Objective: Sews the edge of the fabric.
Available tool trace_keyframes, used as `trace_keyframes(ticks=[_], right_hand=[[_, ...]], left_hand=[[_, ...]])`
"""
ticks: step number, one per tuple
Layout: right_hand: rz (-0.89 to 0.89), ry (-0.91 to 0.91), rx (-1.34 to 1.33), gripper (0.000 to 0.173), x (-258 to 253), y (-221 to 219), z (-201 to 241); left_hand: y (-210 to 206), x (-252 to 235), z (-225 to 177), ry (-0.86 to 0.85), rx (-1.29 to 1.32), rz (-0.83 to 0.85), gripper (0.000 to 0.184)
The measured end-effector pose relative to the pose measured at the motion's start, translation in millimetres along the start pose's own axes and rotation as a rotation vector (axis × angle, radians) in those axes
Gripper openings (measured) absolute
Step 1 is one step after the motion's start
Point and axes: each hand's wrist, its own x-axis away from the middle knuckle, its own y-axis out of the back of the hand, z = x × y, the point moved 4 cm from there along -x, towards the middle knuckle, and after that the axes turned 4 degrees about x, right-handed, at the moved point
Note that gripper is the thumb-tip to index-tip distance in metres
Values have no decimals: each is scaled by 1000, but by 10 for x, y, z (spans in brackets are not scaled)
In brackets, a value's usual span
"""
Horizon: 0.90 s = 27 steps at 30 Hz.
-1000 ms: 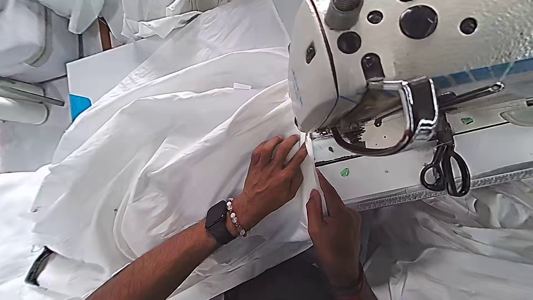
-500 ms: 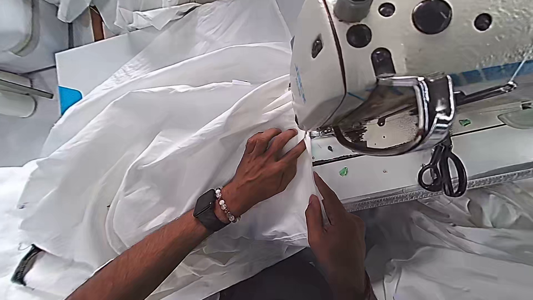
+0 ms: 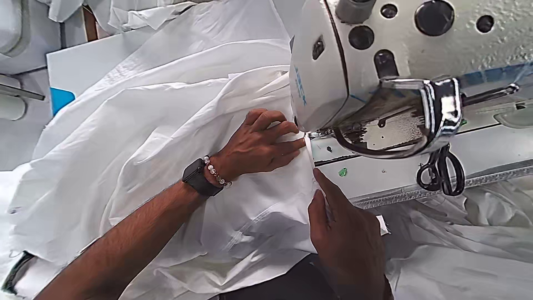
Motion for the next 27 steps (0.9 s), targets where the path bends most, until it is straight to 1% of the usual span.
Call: trace_keyframes(ticks=[2, 3, 4, 5, 6, 7, 8, 9, 10, 12, 14, 16, 17, 19, 20, 21, 22, 23, 24, 25, 26, 27], right_hand=[[37, 32, 46, 37, -140, 23, 24], [63, 39, 63, 38, -213, 11, 27], [76, 43, 66, 37, -303, -24, 10], [72, 43, 67, 37, -421, -97, -31], [69, 31, 86, 36, -522, -198, -88], [62, 14, 137, 33, -582, -309, -153], [37, 5, 176, 31, -645, -395, -220], [13, 8, 188, 33, -670, -430, -285], [13, -3, 187, 37, -620, -404, -351], [72, -9, 156, 44, -451, -237, -524], [150, 65, 1, 49, -161, -60, -726], [204, 208, -80, 34, 154, 35, -756], [250, 296, -57, 27, 363, 36, -679], [423, 464, 52, 19, 709, -164, -477], [562, 511, 106, 20, 847, -325, -414], [742, 514, 130, 22, 945, -470, -385], [967, 496, 129, 24, 972, -561, -371], [1159, 473, 74, 24, 894, -591, -345], [1126, 473, -73, 22, 762, -562, -310], [903, 440, -276, 21, 607, -475, -267], [616, 356, -405, 21, 412, -369, -224], [335, 266, -380, 21, 196, -275, -215]], left_hand=[[16, -42, 49, -81, -14, -8, 28], [25, -50, 18, -79, -20, 10, 26], [36, -60, -53, -28, -17, 27, 25], [34, -68, -146, 76, 7, 32, 23], [1, -29, -267, 231, 58, 40, 23], [-44, 52, -398, 395, 126, 59, 25], [-89, 116, -455, 500, 182, 67, 29], [-118, 168, -461, 523, 205, 65, 30], [-127, 220, -457, 486, 200, 76, 31], [-126, 252, -395, 367, 164, 118, 36], [-116, 250, -409, 276, 146, 158, 38], [-133, 222, -459, 213, 148, 131, 37], [-148, 216, -521, 214, 174, 123, 35], [-147, 158, -563, 246, 192, 111, 29], [-149, 149, -575, 254, 189, 94, 27], [-161, 164, -595, 249, 185, 76, 26], [-173, 188, -612, 233, 174, 72, 27], [-176, 200, -605, 212, 156, 77, 29], [-172, 213, -596, 200, 147, 90, 30], [-167, 229, -607, 198, 159, 95, 30], [-158, 238, -615, 200, 172, 94, 30], [-150, 228, -618, 202, 184, 90, 29]])
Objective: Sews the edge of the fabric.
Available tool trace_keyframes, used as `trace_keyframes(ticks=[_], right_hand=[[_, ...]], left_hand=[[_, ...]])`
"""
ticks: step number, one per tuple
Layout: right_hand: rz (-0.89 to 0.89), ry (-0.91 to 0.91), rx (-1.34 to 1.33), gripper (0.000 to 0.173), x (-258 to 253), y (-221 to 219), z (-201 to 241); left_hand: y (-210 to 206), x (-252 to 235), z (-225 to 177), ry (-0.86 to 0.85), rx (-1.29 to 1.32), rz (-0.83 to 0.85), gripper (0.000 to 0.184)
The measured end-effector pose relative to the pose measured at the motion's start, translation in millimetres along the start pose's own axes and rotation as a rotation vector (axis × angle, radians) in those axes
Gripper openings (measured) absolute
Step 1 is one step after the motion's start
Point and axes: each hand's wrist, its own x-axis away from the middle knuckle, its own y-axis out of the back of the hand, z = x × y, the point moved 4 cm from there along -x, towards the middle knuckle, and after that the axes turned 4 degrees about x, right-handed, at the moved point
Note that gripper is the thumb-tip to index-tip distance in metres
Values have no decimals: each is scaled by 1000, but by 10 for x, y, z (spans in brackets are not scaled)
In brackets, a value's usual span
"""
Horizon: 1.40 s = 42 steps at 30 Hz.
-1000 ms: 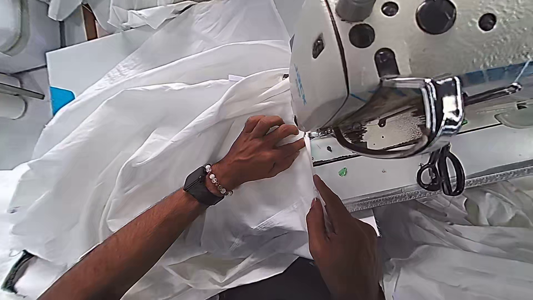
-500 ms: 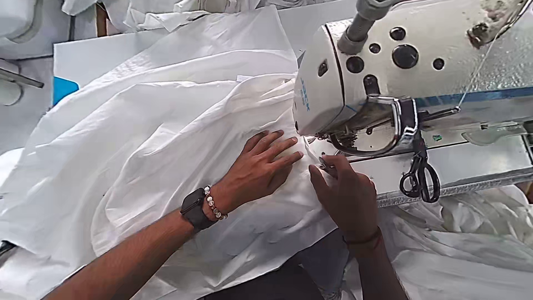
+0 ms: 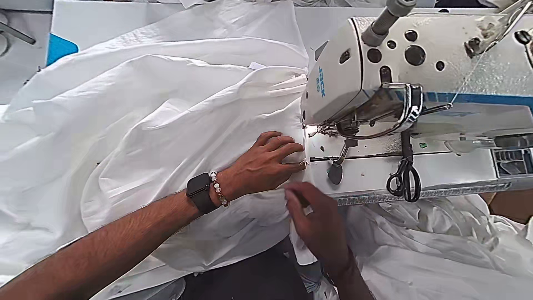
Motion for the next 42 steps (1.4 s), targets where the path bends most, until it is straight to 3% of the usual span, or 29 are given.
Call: trace_keyframes(ticks=[1, 3, 7, 9, 13, 18, 23, 25, 27, 28, 30, 33, 34, 37, 38, 39, 42], right_hand=[[-208, -65, 122, 22, -168, 127, -48], [-365, -234, 309, 23, -409, 230, -224], [-351, -407, 400, 21, -570, 127, -279], [-338, -429, 432, 18, -577, 107, -250], [-351, -404, 436, 11, -603, 155, -249], [-377, -164, 598, 17, -512, 94, -189], [-369, -28, 503, 19, -89, 115, -116], [-384, -23, 421, 24, 278, 35, -81], [-275, -62, 412, 32, 667, -152, -140], [-268, -77, 453, 28, 834, -228, -212], [-396, -104, 537, 19, 1075, -173, -351], [-575, -142, 618, 15, 1172, 260, -362], [-506, -192, 659, 13, 1122, 343, -352], [123, -332, 585, 9, 916, 295, -430], [231, -315, 532, 11, 836, 264, -415], [185, -258, 502, 14, 704, 274, -364], [-234, -151, 414, 24, 209, 364, -190]], left_hand=[[12, -23, 0, -1, 7, -4, 27], [27, -73, -5, -11, -1, -14, 26], [88, -109, 20, 64, -66, -149, 21], [77, -114, 56, 136, -95, -112, 27], [20, -117, 121, 197, -151, -34, 44], [-13, -105, 137, 207, -195, -41, 52], [-22, -93, 77, 70, -60, 11, 42], [-30, -70, 39, 55, -44, 6, 40], [-36, -33, -1, 51, -35, -7, 39], [-37, -24, -4, 44, -33, -15, 38], [-32, -27, -2, 26, -35, -16, 38], [-13, -36, -1, 38, -69, -9, 39], [-1, -42, -1, 38, -68, -7, 39], [14, -60, -4, 34, -50, 17, 39], [16, -60, -6, 29, -47, 23, 39], [18, -63, 1, 25, -48, 22, 39], [20, -50, -2, 17, -50, 1, 38]])
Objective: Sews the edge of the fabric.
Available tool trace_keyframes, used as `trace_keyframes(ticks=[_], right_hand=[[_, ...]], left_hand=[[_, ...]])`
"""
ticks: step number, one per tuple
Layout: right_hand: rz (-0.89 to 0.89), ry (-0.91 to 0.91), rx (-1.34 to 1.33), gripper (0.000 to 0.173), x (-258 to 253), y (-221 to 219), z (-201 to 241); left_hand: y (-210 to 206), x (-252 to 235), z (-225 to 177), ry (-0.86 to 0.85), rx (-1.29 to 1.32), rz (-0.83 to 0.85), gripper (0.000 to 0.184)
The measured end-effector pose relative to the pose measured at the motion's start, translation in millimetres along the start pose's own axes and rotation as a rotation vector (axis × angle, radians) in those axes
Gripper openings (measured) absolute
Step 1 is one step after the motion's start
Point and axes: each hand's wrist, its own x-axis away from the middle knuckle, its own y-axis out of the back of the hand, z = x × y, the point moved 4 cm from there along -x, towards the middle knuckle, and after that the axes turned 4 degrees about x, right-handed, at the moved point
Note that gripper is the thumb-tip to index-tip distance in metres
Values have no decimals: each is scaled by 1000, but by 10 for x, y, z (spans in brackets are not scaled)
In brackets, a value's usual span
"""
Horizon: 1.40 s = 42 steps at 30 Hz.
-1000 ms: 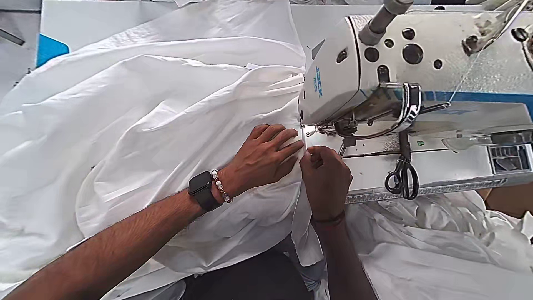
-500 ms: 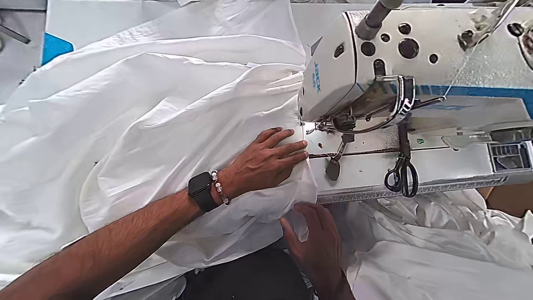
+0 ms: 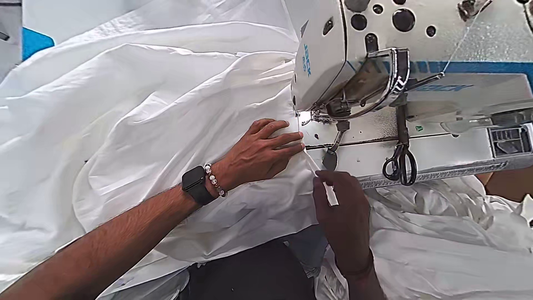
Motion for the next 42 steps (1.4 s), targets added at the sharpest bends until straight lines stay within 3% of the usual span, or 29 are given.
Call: trace_keyframes(ticks=[4, 8, 16, 21, 30, 32, 35, 38, 40, 42], right_hand=[[-147, 14, 91, 23, -353, -324, -16], [-174, 111, 144, 28, -189, -379, 22], [-101, 156, 305, 37, -232, -345, 61], [-30, 154, 366, 40, -560, -353, 67], [7, 101, 413, 37, -957, -447, 249], [4, 66, 433, 35, -967, -470, 281], [-133, 15, 363, 33, -905, -516, 232], [-222, -66, 242, 26, -818, -528, 176], [-187, -132, 150, 23, -816, -482, 137], [-104, -184, 36, 23, -812, -421, 97]], left_hand=[[9, -15, 16, 18, -37, -8, 36], [6, -18, 20, 32, -46, 12, 40], [28, -58, 68, 9, -60, 40, 37], [81, -172, 347, 8, -89, 5, 35], [334, -465, 926, -187, -124, 25, 30], [405, -421, 802, -62, -218, 71, 29], [520, -118, 70, 401, -287, 101, 34], [276, 548, -513, 821, -119, 110, 71], [119, 910, -405, 838, -126, 63, 79], [232, 1042, 56, 701, -214, 91, 75]])
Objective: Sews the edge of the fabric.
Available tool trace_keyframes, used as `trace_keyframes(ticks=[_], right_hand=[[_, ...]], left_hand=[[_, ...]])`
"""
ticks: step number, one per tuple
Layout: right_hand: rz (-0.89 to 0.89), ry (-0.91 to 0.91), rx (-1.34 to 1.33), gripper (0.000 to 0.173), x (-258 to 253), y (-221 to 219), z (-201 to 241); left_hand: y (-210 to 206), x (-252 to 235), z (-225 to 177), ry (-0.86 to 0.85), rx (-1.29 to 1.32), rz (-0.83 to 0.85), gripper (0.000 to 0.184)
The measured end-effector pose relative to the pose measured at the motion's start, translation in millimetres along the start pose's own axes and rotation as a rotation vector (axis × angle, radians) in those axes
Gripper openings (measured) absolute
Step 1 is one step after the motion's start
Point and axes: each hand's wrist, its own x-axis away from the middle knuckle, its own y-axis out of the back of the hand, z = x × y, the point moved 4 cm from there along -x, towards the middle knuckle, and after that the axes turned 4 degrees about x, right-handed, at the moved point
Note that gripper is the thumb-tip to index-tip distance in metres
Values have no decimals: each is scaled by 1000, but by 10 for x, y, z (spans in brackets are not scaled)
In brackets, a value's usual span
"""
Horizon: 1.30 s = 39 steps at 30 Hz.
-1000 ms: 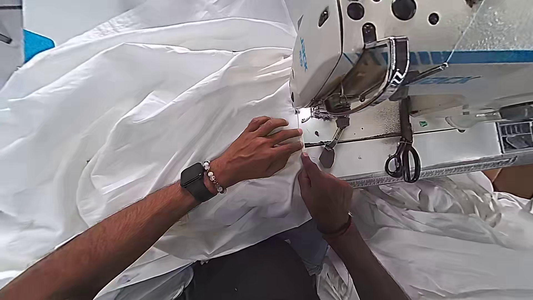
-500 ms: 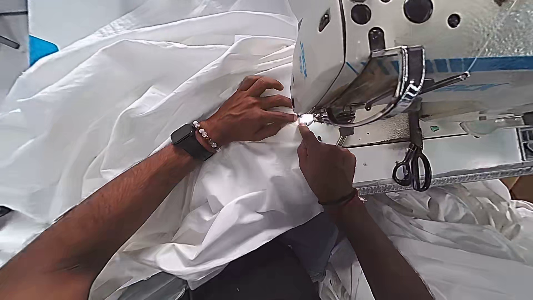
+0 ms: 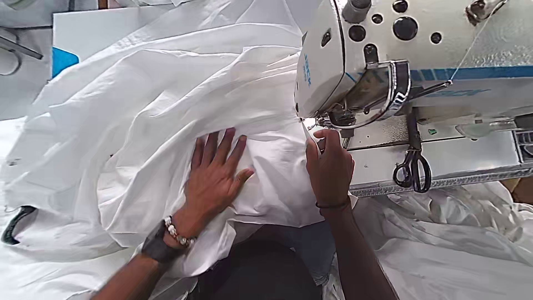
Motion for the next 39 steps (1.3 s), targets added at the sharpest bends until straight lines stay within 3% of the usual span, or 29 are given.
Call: trace_keyframes(ticks=[2, 4, 6, 8, 11, 13, 18, 21, 23, 26, 28, 30, 32, 33, 36, 39], right_hand=[[74, -6, -45, 21, -27, 44, 0], [94, 22, -37, 23, 16, 36, 47], [-7, 83, 16, 24, 61, -20, 102], [-106, 136, 97, 28, 146, -72, 127], [-101, 162, 166, 33, 200, -62, 155], [-55, 156, 196, 35, 208, -43, 136], [-16, 118, 301, 38, 77, -93, 183], [-82, 134, 333, 42, 138, -116, 197], [-152, 185, 358, 44, 291, -134, 164], [-142, 218, 303, 43, 448, -145, 51], [-91, 223, 304, 47, 496, -151, 50], [-61, 239, 208, 43, 448, -74, 38], [-126, 226, 23, 26, 327, 103, -79], [-169, 204, -22, 22, 233, 201, -173], [-109, 155, 19, 25, -44, 423, -539], [28, 220, 16, 26, -169, 389, -698]], left_hand=[[174, -441, 420, -173, -18, 85, 70], [393, -788, 569, -276, -45, 183, 61], [653, -979, 268, -336, -87, 169, 43], [702, -976, -285, -378, 92, 12, 25], [267, -1009, -671, -413, 310, 3, 33], [67, -1019, -646, -444, 247, -34, 34], [75, -1176, -481, -491, 105, -79, 33], [202, -908, -589, -261, -80, -41, 39], [171, -577, -520, -63, -120, 25, 61], [85, -479, 32, -78, -75, 57, 83], [205, -631, 213, -176, -101, 128, 82], [381, -782, -47, -192, -71, 161, 69], [443, -890, -500, -221, 179, -18, 35], [389, -951, -671, -248, 302, -118, 30], [24, -1017, -784, -419, 296, -199, 33], [-37, -1020, -652, -551, 211, -141, 38]])
